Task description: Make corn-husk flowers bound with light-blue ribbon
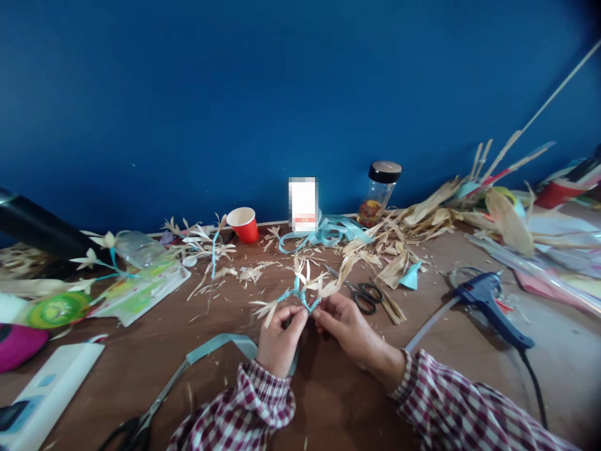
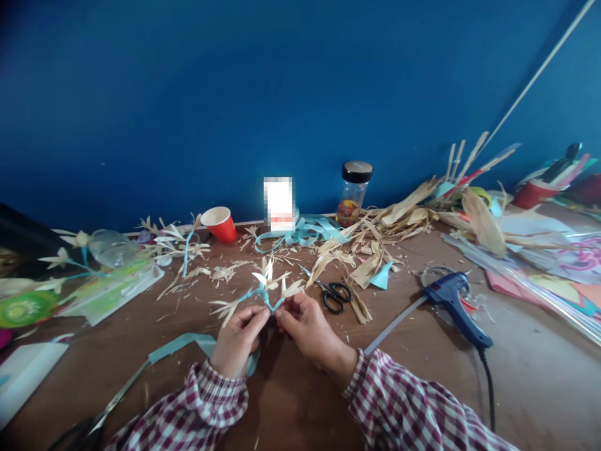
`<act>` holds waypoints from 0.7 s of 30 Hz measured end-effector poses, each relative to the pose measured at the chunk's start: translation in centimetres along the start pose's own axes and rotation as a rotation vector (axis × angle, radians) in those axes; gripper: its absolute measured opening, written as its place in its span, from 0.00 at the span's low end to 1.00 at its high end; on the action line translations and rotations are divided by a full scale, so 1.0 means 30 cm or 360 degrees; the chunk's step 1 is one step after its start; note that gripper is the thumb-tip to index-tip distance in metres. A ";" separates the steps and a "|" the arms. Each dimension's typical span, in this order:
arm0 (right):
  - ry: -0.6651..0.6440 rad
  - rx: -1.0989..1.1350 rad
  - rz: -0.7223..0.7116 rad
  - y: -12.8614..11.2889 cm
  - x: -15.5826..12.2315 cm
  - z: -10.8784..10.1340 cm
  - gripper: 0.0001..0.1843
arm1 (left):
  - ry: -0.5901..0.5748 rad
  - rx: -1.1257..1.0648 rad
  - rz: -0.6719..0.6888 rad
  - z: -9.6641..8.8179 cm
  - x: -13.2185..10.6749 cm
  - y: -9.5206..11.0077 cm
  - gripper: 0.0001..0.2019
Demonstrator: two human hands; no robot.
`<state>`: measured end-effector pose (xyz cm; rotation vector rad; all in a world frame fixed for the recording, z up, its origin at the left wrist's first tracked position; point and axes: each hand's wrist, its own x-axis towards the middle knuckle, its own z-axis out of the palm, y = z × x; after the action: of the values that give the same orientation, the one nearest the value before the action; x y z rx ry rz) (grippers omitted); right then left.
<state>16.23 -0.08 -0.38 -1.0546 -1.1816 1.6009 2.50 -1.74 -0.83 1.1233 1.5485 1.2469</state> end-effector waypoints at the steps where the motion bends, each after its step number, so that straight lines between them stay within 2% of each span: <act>1: 0.0019 0.0017 -0.0006 0.000 0.001 0.001 0.12 | -0.0008 0.0051 0.0069 -0.002 0.000 0.001 0.09; 5: 0.0066 0.0046 -0.0016 0.000 0.005 0.002 0.11 | -0.0049 0.0280 0.0291 -0.013 0.003 0.009 0.07; 8: 0.0053 0.0000 0.0013 -0.002 0.007 0.000 0.11 | -0.0046 0.0369 0.0331 -0.019 0.006 0.011 0.07; 16: 0.0041 -0.0139 -0.0007 -0.008 0.006 -0.003 0.12 | -0.0152 -0.0060 -0.0133 0.003 -0.006 0.023 0.12; 21: 0.0008 -0.0152 -0.0034 -0.007 0.002 0.004 0.12 | -0.0133 -0.0212 -0.0237 0.011 -0.008 0.027 0.15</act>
<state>16.14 0.00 -0.15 -1.1021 -1.2729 1.5373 2.99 -1.81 -0.06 0.9456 1.4371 1.1701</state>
